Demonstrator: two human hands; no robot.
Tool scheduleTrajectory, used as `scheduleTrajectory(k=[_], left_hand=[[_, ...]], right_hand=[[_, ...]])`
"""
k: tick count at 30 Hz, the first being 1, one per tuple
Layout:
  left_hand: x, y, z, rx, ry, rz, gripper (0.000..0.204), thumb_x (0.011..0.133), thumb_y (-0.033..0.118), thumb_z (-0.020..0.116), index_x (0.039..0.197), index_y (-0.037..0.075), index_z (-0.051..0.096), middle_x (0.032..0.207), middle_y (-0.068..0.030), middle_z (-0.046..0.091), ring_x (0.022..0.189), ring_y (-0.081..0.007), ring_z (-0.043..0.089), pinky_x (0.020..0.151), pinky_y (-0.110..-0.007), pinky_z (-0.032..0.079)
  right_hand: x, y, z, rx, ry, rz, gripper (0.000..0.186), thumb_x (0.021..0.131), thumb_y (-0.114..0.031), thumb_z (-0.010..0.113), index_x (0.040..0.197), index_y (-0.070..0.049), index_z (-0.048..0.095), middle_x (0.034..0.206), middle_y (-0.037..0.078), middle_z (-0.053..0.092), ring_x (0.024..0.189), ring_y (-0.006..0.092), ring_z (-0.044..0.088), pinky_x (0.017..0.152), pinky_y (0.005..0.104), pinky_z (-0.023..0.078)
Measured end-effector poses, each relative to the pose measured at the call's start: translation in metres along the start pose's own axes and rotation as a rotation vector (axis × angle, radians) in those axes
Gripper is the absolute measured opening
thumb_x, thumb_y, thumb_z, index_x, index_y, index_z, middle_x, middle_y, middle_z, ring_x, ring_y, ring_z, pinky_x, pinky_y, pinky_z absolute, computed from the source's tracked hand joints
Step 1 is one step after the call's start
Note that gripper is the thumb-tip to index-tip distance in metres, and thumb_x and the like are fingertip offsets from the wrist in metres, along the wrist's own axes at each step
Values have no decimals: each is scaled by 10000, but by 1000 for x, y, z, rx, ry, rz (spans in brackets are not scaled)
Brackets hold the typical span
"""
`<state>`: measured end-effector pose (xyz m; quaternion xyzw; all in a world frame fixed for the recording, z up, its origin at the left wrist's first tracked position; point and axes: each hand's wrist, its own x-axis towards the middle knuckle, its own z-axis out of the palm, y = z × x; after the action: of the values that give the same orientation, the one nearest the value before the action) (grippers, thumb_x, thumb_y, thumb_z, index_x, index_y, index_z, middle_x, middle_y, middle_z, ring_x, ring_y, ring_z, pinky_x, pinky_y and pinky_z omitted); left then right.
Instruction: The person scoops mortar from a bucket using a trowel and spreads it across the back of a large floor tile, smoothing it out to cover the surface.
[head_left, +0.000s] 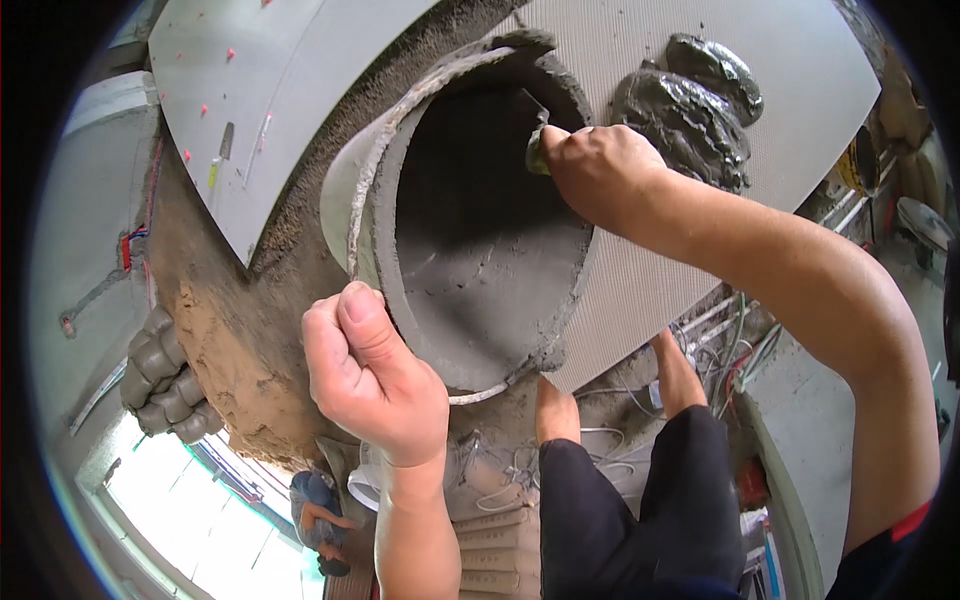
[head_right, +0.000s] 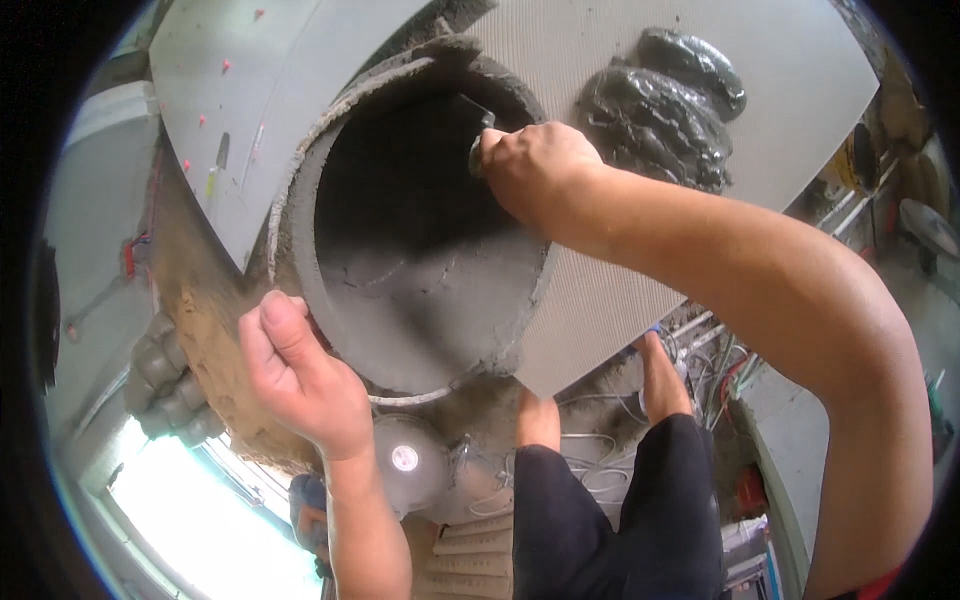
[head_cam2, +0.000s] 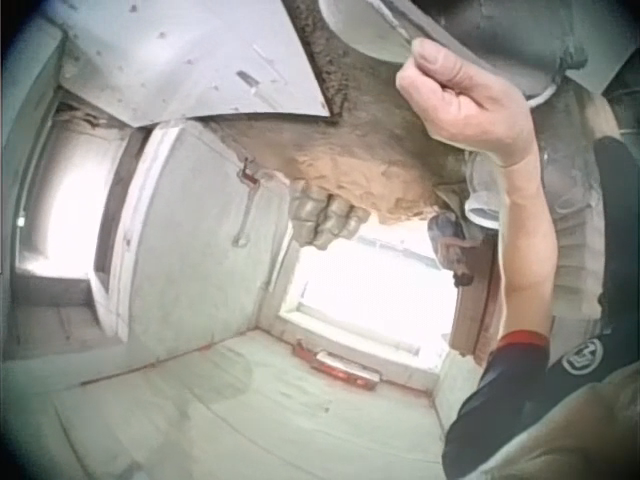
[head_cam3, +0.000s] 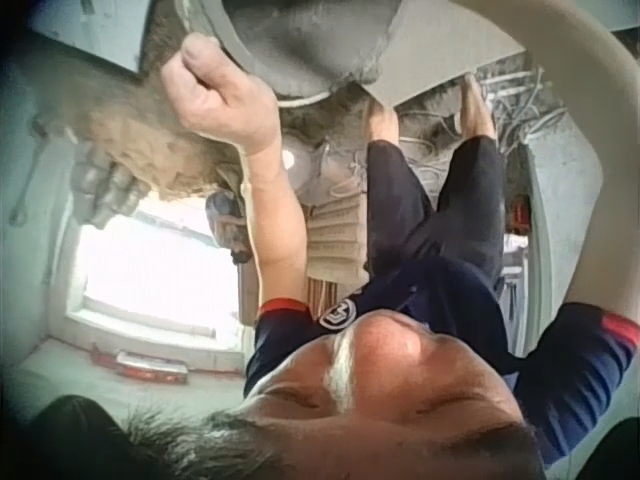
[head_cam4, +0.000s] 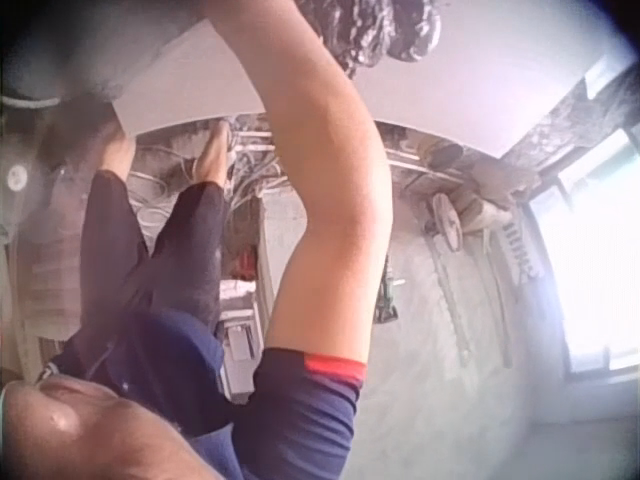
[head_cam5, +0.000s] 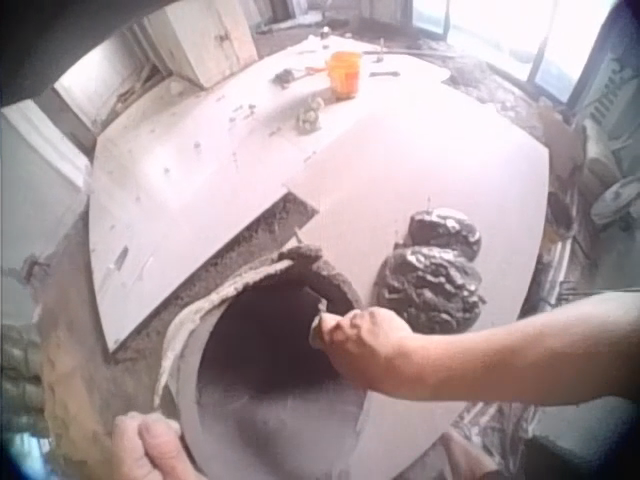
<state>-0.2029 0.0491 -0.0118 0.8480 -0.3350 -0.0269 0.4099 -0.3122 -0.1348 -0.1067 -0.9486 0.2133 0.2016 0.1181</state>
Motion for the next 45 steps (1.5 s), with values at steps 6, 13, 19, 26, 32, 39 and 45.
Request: scheduleTrajectory(k=[6, 13, 19, 26, 32, 39, 45], left_hand=[[-23, -21, -35, 165, -98, 158, 224, 1021, 83, 422, 828, -7, 491, 757, -46, 515, 676, -121, 466, 608, -236, 382], [-41, -53, -55, 201, 53, 185, 263, 1023, 105, 389, 796, -13, 451, 717, -72, 490, 621, -172, 440, 568, -288, 390], [-60, -65, -58, 186, 199, -27, 408, 1067, 327, 365, 761, 61, 410, 756, -1, 420, 690, -108, 403, 628, -232, 382], [-74, -70, -57, 225, 258, -38, 373, 1074, 262, 323, 766, 53, 346, 742, -20, 372, 675, -117, 346, 630, -247, 360], [-78, -67, -50, 188, 283, -26, 386, 1074, 283, 327, 759, 60, 340, 727, -5, 366, 660, -108, 342, 616, -237, 349], [-65, -51, -41, 371, 322, -28, 425, 1074, 325, 330, 743, 62, 372, 722, -8, 391, 667, -127, 377, 622, -255, 364], [-29, -49, -52, 210, 337, -180, 403, 1070, 310, 342, 794, 33, 441, 771, -19, 431, 724, -144, 404, 687, -280, 381]], right_hand=[[2, -26, 50, 554, -373, 92, 194, 800, -104, 564, 914, 25, 652, 772, 212, 684, 777, 338, 708, 639, 401, 578], [-19, -76, 66, 1060, -671, 94, 289, 890, -190, 565, 706, 33, 573, 541, 70, 555, 454, 164, 564, 409, 314, 476], [-24, -92, 49, 1271, -818, 295, 311, 894, -236, 595, 712, 17, 611, 572, 61, 574, 492, 150, 563, 464, 305, 487], [-29, -109, 57, 1714, -970, 247, 205, 832, -147, 620, 696, 2, 584, 571, 62, 553, 459, 146, 525, 434, 309, 456], [-36, -113, 76, 2087, -1142, 243, 137, 883, -124, 608, 848, -4, 551, 634, 23, 523, 466, 108, 491, 415, 280, 445], [-68, -88, 56, 2180, -1017, -46, 144, 866, -130, 605, 825, -22, 520, 617, 5, 535, 445, 78, 483, 407, 239, 399], [-180, -10, 0, 1708, -267, -25, 327, 850, -305, 717, 979, -46, 565, 702, 42, 590, 620, 156, 579, 571, 292, 462]])
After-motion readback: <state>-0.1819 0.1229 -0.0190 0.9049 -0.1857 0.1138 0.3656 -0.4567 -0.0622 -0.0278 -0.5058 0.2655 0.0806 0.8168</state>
